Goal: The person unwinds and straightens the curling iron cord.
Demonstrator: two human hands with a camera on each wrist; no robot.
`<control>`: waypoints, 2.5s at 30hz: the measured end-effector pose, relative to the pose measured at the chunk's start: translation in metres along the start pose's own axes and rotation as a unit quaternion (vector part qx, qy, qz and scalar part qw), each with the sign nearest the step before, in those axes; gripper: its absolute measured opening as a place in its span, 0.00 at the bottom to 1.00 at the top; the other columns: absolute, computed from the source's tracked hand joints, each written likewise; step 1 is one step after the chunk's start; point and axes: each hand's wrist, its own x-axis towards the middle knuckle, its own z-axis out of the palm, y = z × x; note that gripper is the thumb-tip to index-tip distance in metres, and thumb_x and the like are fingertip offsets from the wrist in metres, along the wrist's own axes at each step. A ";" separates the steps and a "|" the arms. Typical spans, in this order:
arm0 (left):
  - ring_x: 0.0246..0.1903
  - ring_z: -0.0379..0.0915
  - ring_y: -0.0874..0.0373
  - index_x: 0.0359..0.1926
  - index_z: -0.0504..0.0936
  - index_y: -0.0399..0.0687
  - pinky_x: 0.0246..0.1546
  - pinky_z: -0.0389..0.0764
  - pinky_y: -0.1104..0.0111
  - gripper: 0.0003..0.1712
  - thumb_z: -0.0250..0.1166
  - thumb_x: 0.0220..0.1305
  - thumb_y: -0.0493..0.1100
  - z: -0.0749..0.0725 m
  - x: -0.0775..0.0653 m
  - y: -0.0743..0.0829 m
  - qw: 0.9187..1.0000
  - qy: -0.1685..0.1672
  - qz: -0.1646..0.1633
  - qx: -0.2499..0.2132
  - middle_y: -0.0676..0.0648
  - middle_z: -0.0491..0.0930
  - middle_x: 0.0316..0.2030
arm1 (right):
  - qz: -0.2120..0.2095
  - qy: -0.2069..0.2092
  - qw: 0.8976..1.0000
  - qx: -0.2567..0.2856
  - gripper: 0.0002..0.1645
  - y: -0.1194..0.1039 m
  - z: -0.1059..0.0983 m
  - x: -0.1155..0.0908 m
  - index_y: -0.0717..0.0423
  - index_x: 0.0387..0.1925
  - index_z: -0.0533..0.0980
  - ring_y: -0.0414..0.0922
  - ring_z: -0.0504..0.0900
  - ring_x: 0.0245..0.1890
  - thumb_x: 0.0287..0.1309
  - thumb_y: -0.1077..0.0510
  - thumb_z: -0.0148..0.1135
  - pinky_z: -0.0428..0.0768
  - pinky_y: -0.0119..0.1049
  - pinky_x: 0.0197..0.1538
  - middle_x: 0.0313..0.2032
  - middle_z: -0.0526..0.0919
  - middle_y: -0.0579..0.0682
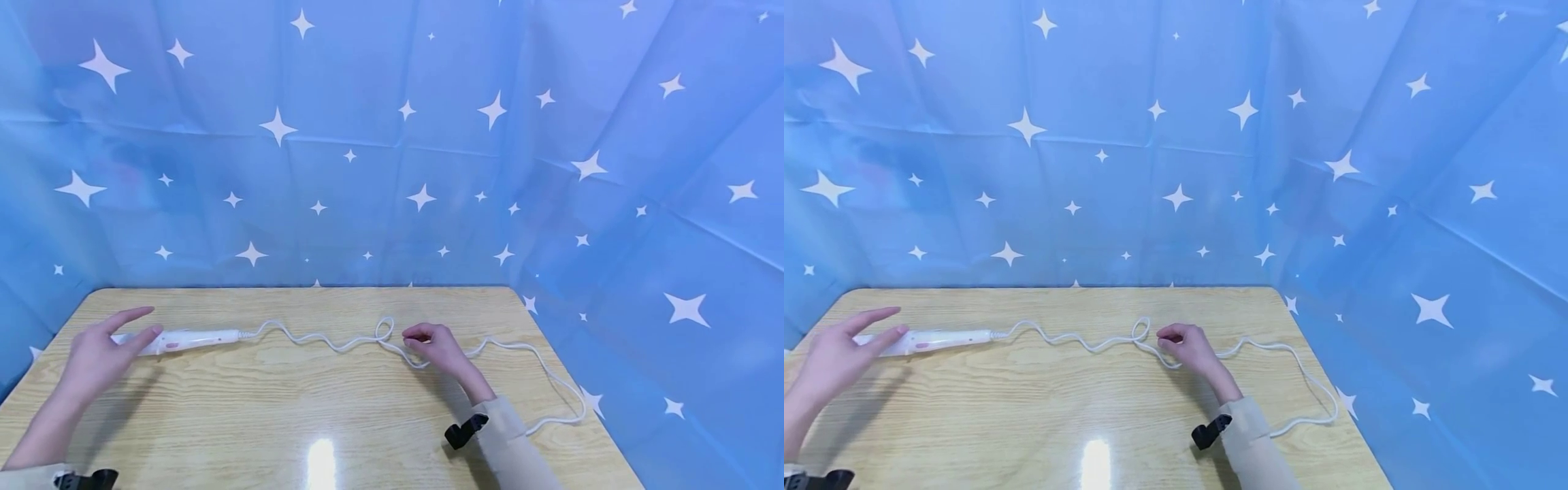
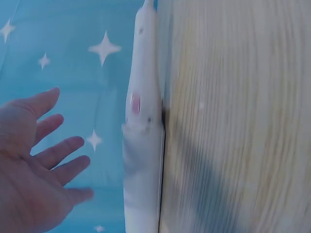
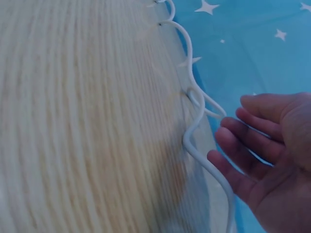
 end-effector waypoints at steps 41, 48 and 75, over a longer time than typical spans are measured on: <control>0.69 0.50 0.20 0.65 0.75 0.29 0.73 0.30 0.28 0.29 0.69 0.68 0.40 0.053 0.004 0.013 0.978 -0.160 0.120 -0.061 0.23 0.66 0.67 | -0.006 -0.033 0.997 -0.072 0.08 0.000 0.035 0.015 0.61 0.44 0.87 0.36 0.76 0.29 0.68 0.65 0.64 0.77 0.27 0.29 0.33 0.87 0.46; 0.69 0.50 0.20 0.65 0.74 0.29 0.71 0.27 0.27 0.29 0.69 0.67 0.39 0.058 0.009 0.019 0.980 -0.161 0.112 -0.037 0.22 0.67 0.66 | -0.017 -0.027 0.997 -0.072 0.09 0.001 0.036 0.015 0.61 0.45 0.87 0.38 0.79 0.31 0.68 0.64 0.65 0.79 0.28 0.31 0.36 0.89 0.49; 0.68 0.55 0.21 0.64 0.75 0.28 0.71 0.26 0.28 0.29 0.70 0.66 0.36 0.068 0.008 0.007 0.982 -0.143 0.122 -0.035 0.24 0.71 0.63 | -0.001 0.081 0.993 -0.082 0.07 0.003 0.038 0.017 0.60 0.41 0.88 0.38 0.76 0.26 0.66 0.65 0.66 0.74 0.27 0.25 0.34 0.89 0.50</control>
